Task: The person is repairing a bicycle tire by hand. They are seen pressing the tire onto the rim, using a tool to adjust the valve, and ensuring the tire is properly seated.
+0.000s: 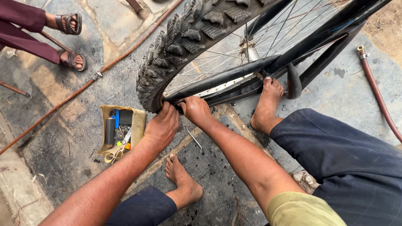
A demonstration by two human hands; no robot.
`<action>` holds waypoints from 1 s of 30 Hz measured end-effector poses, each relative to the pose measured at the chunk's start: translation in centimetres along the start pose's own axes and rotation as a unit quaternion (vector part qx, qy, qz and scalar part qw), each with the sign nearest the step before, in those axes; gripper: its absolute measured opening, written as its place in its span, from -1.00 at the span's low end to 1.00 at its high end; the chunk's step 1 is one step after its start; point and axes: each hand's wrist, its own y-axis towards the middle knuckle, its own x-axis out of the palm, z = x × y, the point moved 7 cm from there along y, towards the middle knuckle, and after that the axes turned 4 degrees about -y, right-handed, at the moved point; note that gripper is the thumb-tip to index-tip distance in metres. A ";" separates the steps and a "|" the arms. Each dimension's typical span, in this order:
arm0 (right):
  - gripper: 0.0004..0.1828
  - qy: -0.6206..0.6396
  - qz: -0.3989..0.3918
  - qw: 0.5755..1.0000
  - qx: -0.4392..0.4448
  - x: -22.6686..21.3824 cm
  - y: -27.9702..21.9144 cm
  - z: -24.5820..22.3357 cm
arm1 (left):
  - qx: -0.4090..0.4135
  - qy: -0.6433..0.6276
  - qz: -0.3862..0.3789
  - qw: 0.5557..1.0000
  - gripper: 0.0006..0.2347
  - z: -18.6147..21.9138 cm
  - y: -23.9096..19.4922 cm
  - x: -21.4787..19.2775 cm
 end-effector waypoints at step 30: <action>-0.76 0.060 0.001 0.998 0.028 0.6 0.1 1.6 | -0.748 -0.546 0.258 0.275 -0.67 3.7 0.5 14.6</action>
